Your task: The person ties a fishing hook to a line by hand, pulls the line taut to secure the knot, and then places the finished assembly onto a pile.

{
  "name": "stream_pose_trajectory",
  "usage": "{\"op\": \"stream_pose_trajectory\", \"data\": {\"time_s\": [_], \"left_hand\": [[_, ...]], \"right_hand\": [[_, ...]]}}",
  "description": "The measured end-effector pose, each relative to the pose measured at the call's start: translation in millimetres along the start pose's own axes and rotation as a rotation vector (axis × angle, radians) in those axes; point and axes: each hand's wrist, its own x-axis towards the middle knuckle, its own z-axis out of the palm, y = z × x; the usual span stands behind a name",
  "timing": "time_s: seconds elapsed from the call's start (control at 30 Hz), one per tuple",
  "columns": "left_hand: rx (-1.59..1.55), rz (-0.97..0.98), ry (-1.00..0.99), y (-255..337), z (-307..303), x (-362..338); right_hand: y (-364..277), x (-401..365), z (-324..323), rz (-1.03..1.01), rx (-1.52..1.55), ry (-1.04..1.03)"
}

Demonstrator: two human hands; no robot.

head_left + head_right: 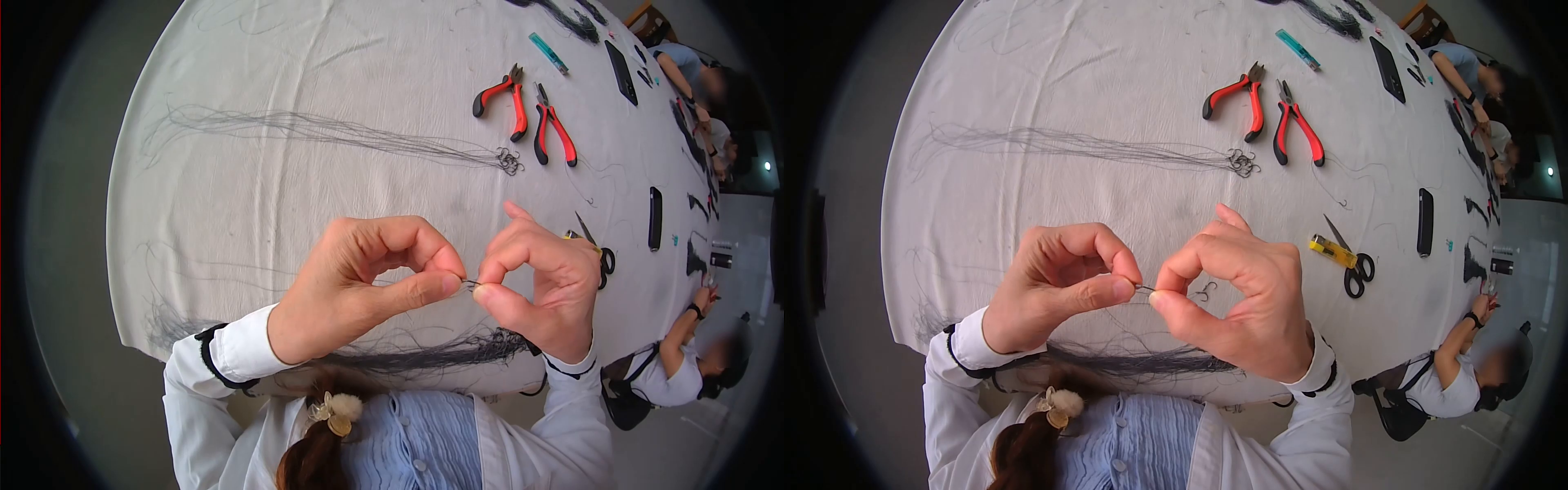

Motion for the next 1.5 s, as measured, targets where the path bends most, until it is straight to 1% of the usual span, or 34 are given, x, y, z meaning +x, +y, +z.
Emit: {"op": "stream_pose_trajectory", "data": {"time_s": [0.1, 0.2, 0.27, 0.3, 0.37, 0.4, 0.47, 0.5, 0.53, 0.57, 0.6, 0.63, 0.67, 0.73, 0.8, 0.9, 0.97, 1.0, 1.07, 1.2, 1.27, 1.33, 1.5], "left_hand": [[-0.008, -0.058, 0.023, 0, 0, -1], [-0.014, -0.028, 0.033, -1, 0, 0], [0.107, 0.055, 0.154, -2, 1, 1], [0.112, 0.057, 0.152, -5, 1, 3], [0.473, 0.489, 0.468, -14, 4, 6], [0.475, 0.490, 0.467, -9, 3, 3], [0.606, 0.341, 0.216, 9, 1, -8], [0.532, 0.256, 0.153, 11, 3, -10], [0.532, 0.253, 0.153, 8, 5, -10], [0.399, 0.170, 0.138, 4, 6, -9], [0.266, 0.089, 0.123, 1, 7, -8], [0.180, 0.065, 0.131, -1, 8, -7], [0.179, 0.066, 0.131, -1, 8, -7], [-0.155, -0.065, 0.124, -1, 9, -7], [-0.182, -0.072, 0.124, -3, 10, -7], [-0.210, -0.079, 0.117, -3, 10, -7], [-0.210, -0.079, 0.110, -3, 10, -7], [-0.213, -0.083, 0.113, -3, 10, -7], [-0.217, -0.086, 0.115, -4, 11, -7], [-0.247, -0.135, 0.141, -6, 11, -6], [-0.254, -0.153, 0.157, -7, 11, -6], [-0.268, -0.115, 0.143, -10, 10, -6], [-0.205, -0.114, 0.147, -9, 9, -6]], "right_hand": [[0, -1, 0, 0.014, 0.011, 0.000], [0, 0, 0, 0.010, 0.006, 0.013], [0, 0, 2, -0.063, -0.129, 0.112], [-1, 0, 3, -0.066, -0.129, 0.117], [-3, -1, 5, -0.211, -0.385, 0.221], [-4, -1, 6, -0.211, -0.385, 0.223], [-5, -1, 8, -0.303, -0.493, 0.290], [-4, -2, 8, -0.302, -0.492, 0.291], [-4, -2, 8, -0.349, -0.519, 0.302], [-3, -3, 8, -0.397, -0.547, 0.313], [-3, -3, 10, -0.399, -0.547, 0.312], [-1, -4, 13, -0.452, -0.588, 0.352], [-1, -5, 16, -0.505, -0.628, 0.391], [-4, -8, 21, -0.517, -0.660, 0.410], [-5, -11, 22, -0.531, -0.694, 0.429], [-4, -15, 22, -0.556, -0.785, 0.401], [-5, -16, 27, -0.577, -0.846, 0.460], [-4, -16, 30, -0.578, -0.845, 0.460], [-2, -17, 34, -0.632, -0.948, 0.475], [5, -20, 38, -0.646, -1.018, 0.484], [9, -21, 39, -0.718, -1.078, 0.457], [6, -19, 39, -0.691, -1.069, 0.465], [5, -15, 40, -0.660, -1.034, 0.497]]}}
